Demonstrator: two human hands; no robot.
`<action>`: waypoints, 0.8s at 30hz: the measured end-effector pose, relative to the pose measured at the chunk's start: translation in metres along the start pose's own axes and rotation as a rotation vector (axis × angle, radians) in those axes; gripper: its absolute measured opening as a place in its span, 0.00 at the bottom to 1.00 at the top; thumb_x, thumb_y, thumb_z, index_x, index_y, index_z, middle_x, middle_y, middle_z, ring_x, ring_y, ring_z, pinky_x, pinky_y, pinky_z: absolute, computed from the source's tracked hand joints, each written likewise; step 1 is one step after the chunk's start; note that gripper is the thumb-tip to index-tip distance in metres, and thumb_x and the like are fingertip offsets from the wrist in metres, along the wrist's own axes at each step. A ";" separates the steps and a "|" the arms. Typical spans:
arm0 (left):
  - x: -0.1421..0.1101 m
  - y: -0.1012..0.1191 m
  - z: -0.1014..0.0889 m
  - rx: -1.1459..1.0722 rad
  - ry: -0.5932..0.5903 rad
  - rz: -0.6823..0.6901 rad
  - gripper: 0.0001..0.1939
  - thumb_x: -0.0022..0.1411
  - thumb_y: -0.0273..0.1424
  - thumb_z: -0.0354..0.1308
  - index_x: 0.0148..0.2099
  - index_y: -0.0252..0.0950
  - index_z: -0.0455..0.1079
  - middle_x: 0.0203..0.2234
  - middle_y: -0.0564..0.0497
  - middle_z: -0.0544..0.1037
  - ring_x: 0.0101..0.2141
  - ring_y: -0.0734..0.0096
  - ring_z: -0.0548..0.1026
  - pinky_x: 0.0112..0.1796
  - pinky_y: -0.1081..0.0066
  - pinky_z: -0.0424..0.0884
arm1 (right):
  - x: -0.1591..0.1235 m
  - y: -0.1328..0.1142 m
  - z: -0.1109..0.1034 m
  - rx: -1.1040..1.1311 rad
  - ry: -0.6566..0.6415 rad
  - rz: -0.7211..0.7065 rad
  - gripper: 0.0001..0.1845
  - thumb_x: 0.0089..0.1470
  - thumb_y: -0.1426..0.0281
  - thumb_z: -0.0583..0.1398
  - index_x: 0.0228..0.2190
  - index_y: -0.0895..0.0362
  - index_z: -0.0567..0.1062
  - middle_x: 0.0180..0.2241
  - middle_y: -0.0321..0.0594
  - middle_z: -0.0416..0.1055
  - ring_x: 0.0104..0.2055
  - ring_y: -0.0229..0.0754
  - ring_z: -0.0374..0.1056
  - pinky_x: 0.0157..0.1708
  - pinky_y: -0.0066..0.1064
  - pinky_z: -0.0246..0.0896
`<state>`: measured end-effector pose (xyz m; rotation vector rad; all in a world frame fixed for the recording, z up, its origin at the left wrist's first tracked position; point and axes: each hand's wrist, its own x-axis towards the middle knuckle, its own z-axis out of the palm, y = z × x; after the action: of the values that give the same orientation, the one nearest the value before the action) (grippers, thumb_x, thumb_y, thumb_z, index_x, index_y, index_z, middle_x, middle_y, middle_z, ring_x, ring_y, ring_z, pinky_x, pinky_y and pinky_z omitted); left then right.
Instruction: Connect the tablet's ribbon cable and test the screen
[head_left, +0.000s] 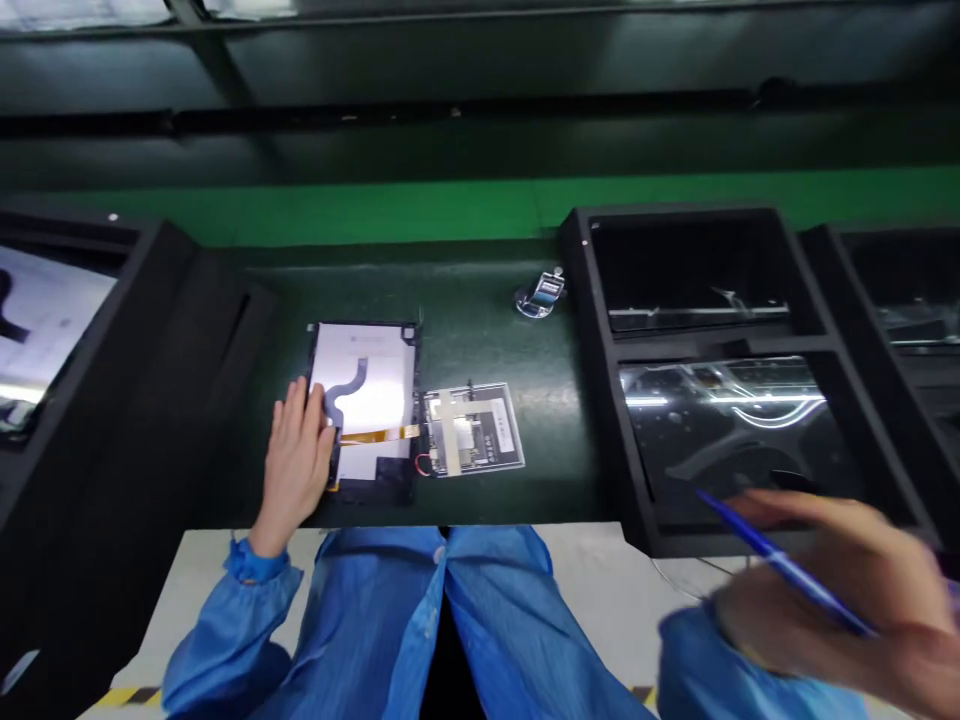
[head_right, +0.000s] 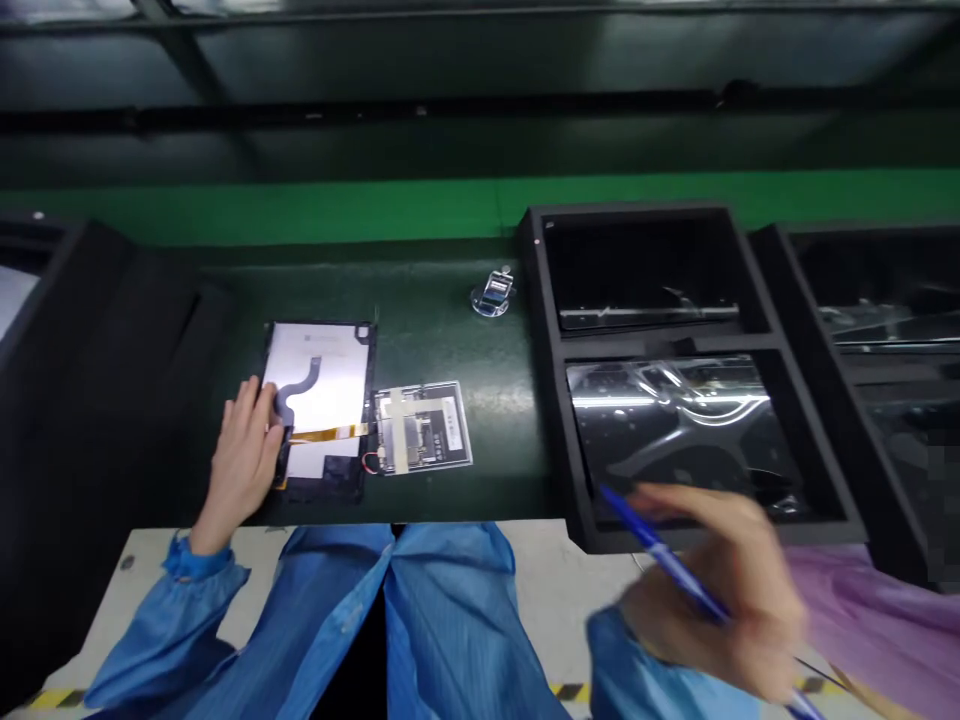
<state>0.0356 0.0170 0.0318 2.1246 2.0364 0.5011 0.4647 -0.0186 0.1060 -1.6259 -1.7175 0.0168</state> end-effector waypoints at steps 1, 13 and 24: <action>-0.004 0.011 0.003 -0.007 0.006 0.005 0.30 0.75 0.38 0.37 0.72 0.27 0.50 0.71 0.32 0.51 0.72 0.54 0.46 0.69 0.47 0.45 | 0.003 -0.017 0.017 0.127 0.140 0.136 0.38 0.60 0.53 0.30 0.49 0.30 0.75 0.17 0.49 0.69 0.19 0.60 0.69 0.14 0.53 0.56; 0.048 0.070 -0.020 0.063 0.058 -0.026 0.15 0.72 0.32 0.47 0.45 0.33 0.75 0.47 0.40 0.73 0.48 0.52 0.69 0.47 0.53 0.66 | 0.033 -0.076 0.143 0.265 -0.642 -0.408 0.09 0.63 0.61 0.61 0.34 0.52 0.69 0.35 0.42 0.74 0.42 0.52 0.67 0.47 0.46 0.62; 0.043 0.061 -0.021 -0.133 -0.141 0.122 0.14 0.72 0.35 0.48 0.43 0.35 0.72 0.41 0.46 0.72 0.42 0.61 0.68 0.48 0.59 0.66 | 0.021 -0.095 0.120 0.732 -0.325 0.087 0.13 0.68 0.59 0.47 0.45 0.49 0.68 0.41 0.42 0.75 0.40 0.47 0.72 0.44 0.45 0.67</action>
<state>0.0866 0.0536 0.0773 2.1485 1.7570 0.4746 0.3238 0.0385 0.0772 -1.1723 -1.5920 0.8882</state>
